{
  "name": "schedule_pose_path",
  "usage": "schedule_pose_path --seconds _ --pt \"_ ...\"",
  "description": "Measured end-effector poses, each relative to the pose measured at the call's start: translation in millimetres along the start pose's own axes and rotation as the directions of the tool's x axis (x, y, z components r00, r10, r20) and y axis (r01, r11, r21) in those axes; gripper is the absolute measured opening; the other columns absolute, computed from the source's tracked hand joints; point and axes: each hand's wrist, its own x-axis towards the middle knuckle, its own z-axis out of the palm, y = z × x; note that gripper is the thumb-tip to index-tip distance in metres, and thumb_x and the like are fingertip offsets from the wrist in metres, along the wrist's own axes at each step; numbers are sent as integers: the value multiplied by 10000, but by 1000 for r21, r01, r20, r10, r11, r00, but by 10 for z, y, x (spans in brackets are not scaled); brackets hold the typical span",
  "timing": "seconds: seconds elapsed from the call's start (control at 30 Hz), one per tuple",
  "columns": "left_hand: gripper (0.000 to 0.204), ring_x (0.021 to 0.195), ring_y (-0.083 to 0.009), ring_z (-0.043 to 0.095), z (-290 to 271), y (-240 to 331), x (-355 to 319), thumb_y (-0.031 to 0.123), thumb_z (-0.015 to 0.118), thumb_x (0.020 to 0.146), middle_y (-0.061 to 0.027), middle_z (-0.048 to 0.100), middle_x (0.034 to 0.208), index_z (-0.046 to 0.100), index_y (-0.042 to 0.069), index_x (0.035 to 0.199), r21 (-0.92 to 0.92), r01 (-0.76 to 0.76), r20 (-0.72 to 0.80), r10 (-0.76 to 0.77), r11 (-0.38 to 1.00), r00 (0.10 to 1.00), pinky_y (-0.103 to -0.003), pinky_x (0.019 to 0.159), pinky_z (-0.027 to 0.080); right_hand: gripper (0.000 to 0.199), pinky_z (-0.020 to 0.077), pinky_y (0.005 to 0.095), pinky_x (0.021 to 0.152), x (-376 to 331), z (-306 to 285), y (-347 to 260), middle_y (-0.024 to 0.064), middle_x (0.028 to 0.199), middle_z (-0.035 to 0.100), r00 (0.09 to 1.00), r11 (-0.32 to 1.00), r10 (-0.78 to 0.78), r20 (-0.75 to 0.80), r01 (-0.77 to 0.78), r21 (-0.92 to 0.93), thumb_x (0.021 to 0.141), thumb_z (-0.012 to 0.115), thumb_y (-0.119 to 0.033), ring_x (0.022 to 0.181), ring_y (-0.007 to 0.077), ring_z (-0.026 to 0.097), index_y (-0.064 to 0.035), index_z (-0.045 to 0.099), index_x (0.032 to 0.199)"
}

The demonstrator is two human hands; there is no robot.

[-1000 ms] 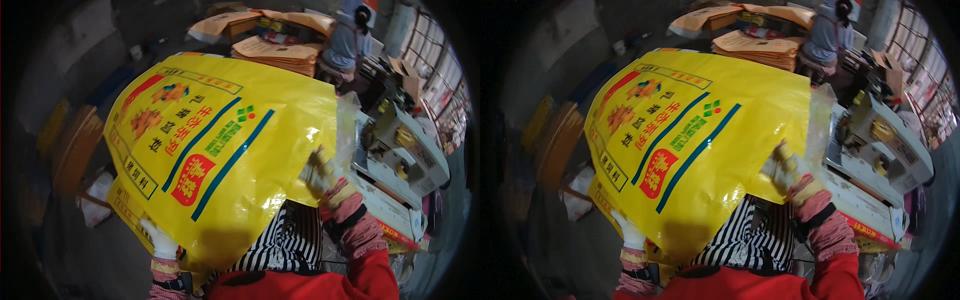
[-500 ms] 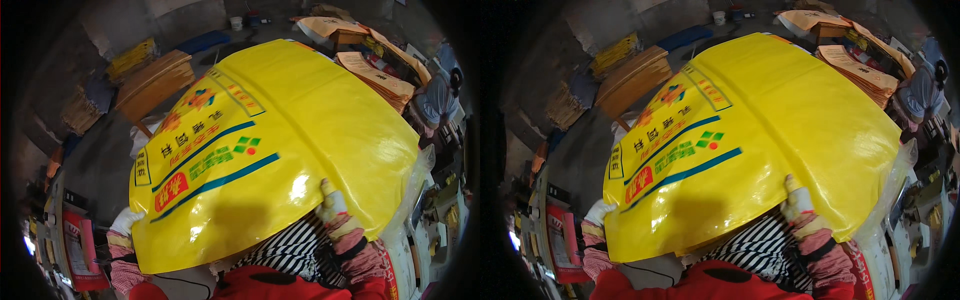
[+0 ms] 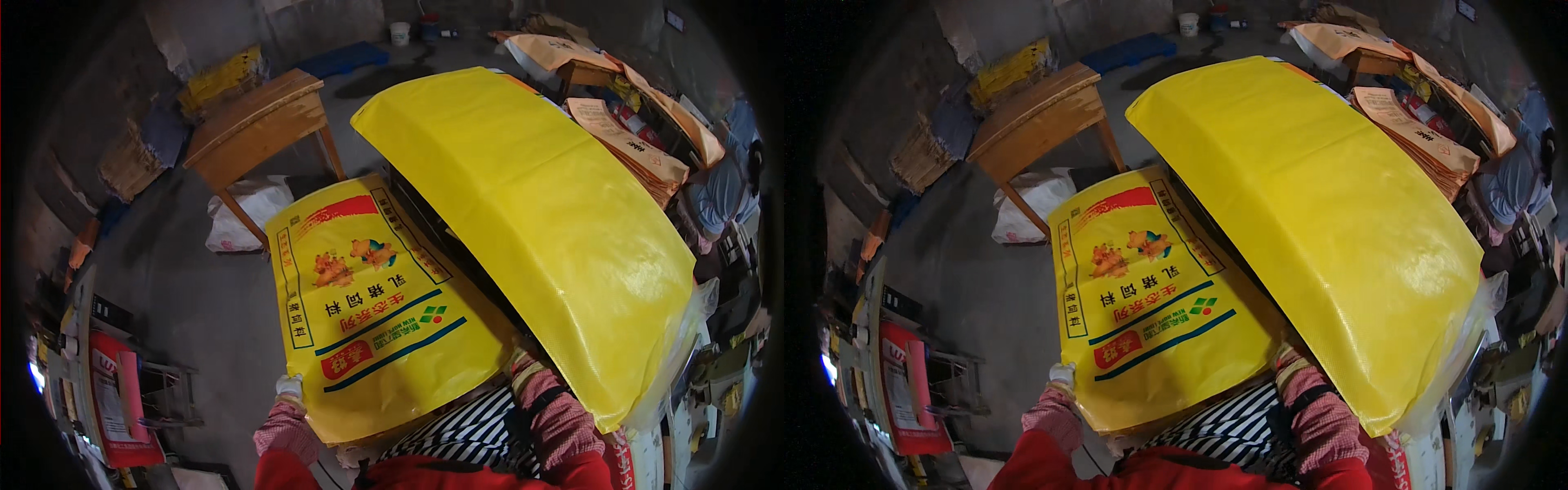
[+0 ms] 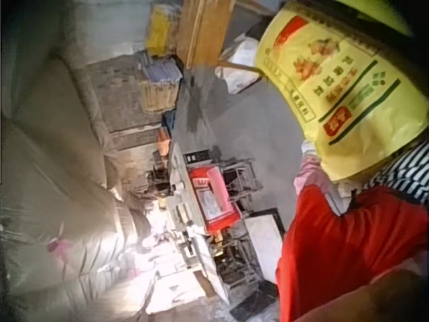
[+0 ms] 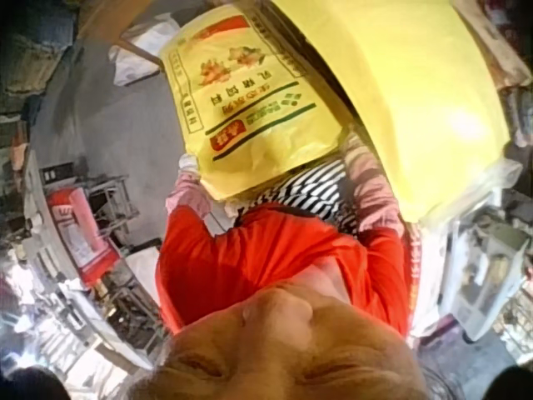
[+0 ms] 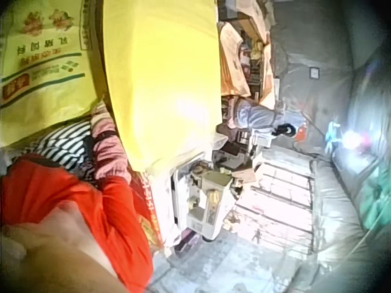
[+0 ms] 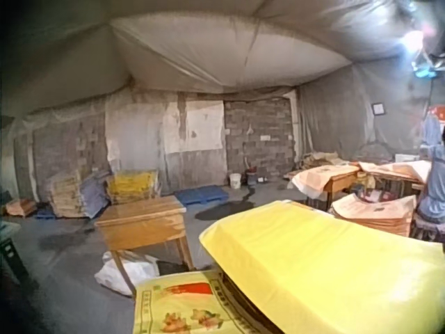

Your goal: Inserting plastic liners into woven yellow industrial bags and sewing the top edges using an industrial sewing machine.

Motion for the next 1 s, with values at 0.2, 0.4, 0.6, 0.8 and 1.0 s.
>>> schedule_pose_path --seconds 0.2,0.4,0.6,0.8,1.0 --pt "441 952 -299 567 54 52 -28 277 574 804 -184 578 1044 498 -30 1110 11 196 75 -196 981 978 -383 760 447 366 421 378 733 286 -224 274 41 1013 549 997 997 76 16 -76 9 826 555 -366 898 224 498 -111 530 1087" --pt "529 945 -262 551 -194 -610 -288 407 594 798 -88 529 1165 463 75 1189 -354 302 379 -159 885 912 -395 813 439 455 399 418 851 -713 167 -1 47 1176 492 995 998 26 100 -31 54 800 585 -364 1062 250 453 -139 497 1186" --pt "281 761 -192 503 26 -569 -567 215 648 772 -57 515 862 540 65 984 120 150 719 -190 981 668 -351 681 441 388 450 298 829 -2376 -161 -811 136 993 618 717 568 -321 619 669 -480 840 502 -275 934 239 589 -69 509 1169" --pt "265 928 -248 540 128 -348 211 315 471 821 -71 571 1024 565 177 1027 514 -719 857 307 -467 413 -392 723 462 352 458 311 806 -3339 -861 -1509 129 976 606 468 405 -563 682 875 -266 813 549 -196 917 219 583 -43 529 1129" --pt "122 616 -203 529 452 1858 -1173 16 584 714 -80 537 686 520 -21 811 26 -970 313 919 243 239 -310 544 414 365 470 379 738 -3386 -1797 -1706 165 890 585 2 124 -990 -142 492 -862 766 587 -239 835 302 569 -45 551 1073"
